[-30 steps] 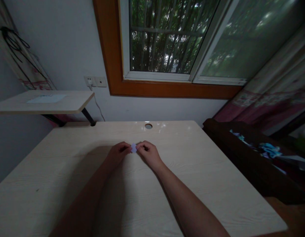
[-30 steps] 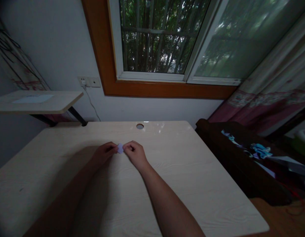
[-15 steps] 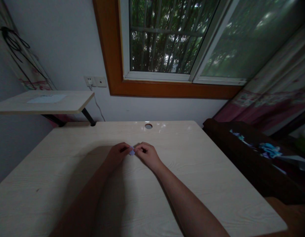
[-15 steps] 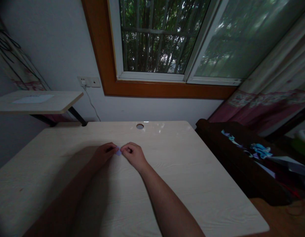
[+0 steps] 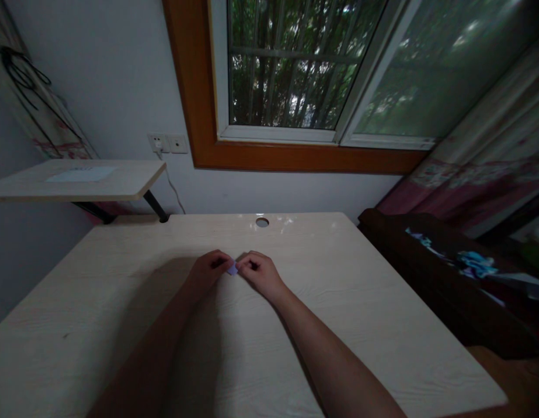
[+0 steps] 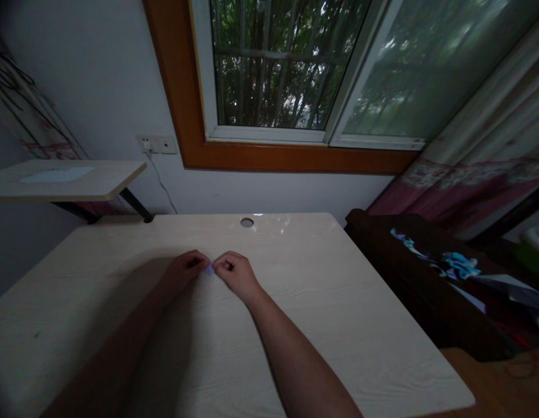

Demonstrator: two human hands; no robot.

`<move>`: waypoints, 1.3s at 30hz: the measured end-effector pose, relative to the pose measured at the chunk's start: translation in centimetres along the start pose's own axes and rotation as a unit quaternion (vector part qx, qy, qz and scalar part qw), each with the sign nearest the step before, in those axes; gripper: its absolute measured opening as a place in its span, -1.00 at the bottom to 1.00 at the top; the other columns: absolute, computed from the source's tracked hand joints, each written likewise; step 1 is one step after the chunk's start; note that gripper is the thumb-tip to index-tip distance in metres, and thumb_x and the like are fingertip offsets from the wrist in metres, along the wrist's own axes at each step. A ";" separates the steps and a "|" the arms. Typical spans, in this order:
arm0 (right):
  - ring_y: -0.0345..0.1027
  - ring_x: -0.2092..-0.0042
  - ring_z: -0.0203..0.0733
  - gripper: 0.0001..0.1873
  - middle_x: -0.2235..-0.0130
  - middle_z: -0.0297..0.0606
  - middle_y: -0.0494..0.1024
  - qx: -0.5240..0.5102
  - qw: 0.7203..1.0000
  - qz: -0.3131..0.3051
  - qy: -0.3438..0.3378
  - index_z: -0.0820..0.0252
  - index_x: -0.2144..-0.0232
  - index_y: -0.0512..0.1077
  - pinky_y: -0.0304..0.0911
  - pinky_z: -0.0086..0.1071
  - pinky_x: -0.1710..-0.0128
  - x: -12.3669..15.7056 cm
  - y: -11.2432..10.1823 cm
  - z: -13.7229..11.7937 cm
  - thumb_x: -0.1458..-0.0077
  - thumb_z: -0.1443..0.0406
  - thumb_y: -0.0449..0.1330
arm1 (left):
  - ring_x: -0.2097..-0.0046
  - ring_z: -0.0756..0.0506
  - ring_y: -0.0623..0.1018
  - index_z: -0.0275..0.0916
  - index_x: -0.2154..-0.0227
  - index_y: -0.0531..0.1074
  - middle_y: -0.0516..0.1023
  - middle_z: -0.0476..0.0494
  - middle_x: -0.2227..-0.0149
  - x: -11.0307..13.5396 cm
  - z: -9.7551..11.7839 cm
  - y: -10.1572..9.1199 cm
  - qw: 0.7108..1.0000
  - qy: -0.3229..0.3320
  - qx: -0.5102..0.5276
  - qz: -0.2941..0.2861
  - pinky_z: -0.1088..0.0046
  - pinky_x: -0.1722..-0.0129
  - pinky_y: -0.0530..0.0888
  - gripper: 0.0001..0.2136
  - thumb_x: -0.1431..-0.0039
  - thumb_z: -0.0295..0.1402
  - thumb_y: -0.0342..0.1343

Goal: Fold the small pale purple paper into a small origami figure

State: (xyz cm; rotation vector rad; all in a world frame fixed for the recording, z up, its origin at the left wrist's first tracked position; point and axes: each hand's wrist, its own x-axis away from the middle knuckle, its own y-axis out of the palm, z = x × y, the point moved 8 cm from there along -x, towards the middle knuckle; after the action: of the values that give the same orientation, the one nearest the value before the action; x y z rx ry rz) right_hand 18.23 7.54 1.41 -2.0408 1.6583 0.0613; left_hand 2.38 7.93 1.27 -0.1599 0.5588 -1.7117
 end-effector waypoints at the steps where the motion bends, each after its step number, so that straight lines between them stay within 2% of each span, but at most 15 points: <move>1: 0.27 0.42 -0.29 -0.87 0.47 -0.35 0.44 0.001 1.000 -0.002 -0.002 0.14 0.44 0.56 0.13 -0.44 0.41 0.0 0.0 -0.1 -0.07 0.31 0.21 | 0.33 -0.09 0.54 -0.21 0.40 0.55 0.60 -0.07 0.40 0.0 0.0 0.0 1.000 -0.002 0.000 -0.002 0.42 0.26 0.43 -0.81 -0.14 -0.21 0.14; 16: 0.28 0.41 -0.31 -0.89 0.44 -0.35 0.47 -0.009 1.000 -0.017 -0.012 0.16 0.44 0.54 0.13 -0.45 0.40 0.1 0.2 -0.4 -0.07 0.36 0.20 | 0.30 -0.09 0.53 -0.22 0.44 0.55 0.57 -0.08 0.40 0.3 0.7 -0.3 1.000 0.020 0.000 0.007 0.43 0.24 0.40 -0.82 -0.13 -0.25 0.14; 20: 0.29 0.40 -0.31 -0.89 0.44 -0.36 0.46 -0.011 1.000 -0.016 -0.008 0.17 0.44 0.55 0.13 -0.46 0.39 0.0 0.2 -0.2 -0.06 0.37 0.21 | 0.30 -0.09 0.53 -0.23 0.43 0.55 0.59 -0.08 0.40 0.2 0.6 -0.3 1.000 0.004 -0.011 0.006 0.43 0.24 0.40 -0.80 -0.14 -0.23 0.13; 27: 0.28 0.41 -0.30 -0.90 0.44 -0.34 0.47 -0.035 0.999 0.010 0.027 0.18 0.45 0.56 0.12 -0.45 0.40 0.0 -0.2 0.6 -0.05 0.33 0.23 | 0.30 -0.11 0.54 -0.24 0.38 0.57 0.62 -0.08 0.38 0.1 -0.5 0.0 0.999 -0.040 -0.009 0.000 0.43 0.23 0.40 -0.76 -0.13 -0.18 0.12; 33: 0.26 0.42 -0.29 -0.91 0.44 -0.33 0.48 -0.092 0.993 0.045 0.059 0.19 0.47 0.54 0.13 -0.44 0.41 0.0 -0.6 1.6 -0.01 0.31 0.24 | 0.37 -0.06 0.47 -0.25 0.42 0.56 0.55 -0.01 0.45 0.2 -0.7 0.9 0.998 -0.037 -0.031 -0.042 0.48 0.34 0.32 -0.71 -0.09 -0.11 0.16; 39: 0.22 0.44 -0.31 -0.91 0.47 -0.36 0.43 -0.097 0.993 0.047 0.057 0.19 0.48 0.54 0.09 -0.46 0.43 0.0 -0.6 1.7 -0.01 0.31 0.25 | 0.40 -0.04 0.43 -0.25 0.44 0.54 0.52 0.01 0.48 0.3 -0.7 0.8 0.999 -0.030 -0.030 -0.034 0.50 0.38 0.29 -0.73 -0.09 -0.13 0.16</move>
State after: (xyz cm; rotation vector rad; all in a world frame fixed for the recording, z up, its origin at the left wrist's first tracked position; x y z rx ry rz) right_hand 19.24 8.35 0.13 -2.1406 1.8840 0.1460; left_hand 2.78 7.77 0.27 -0.2762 0.5659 -1.7506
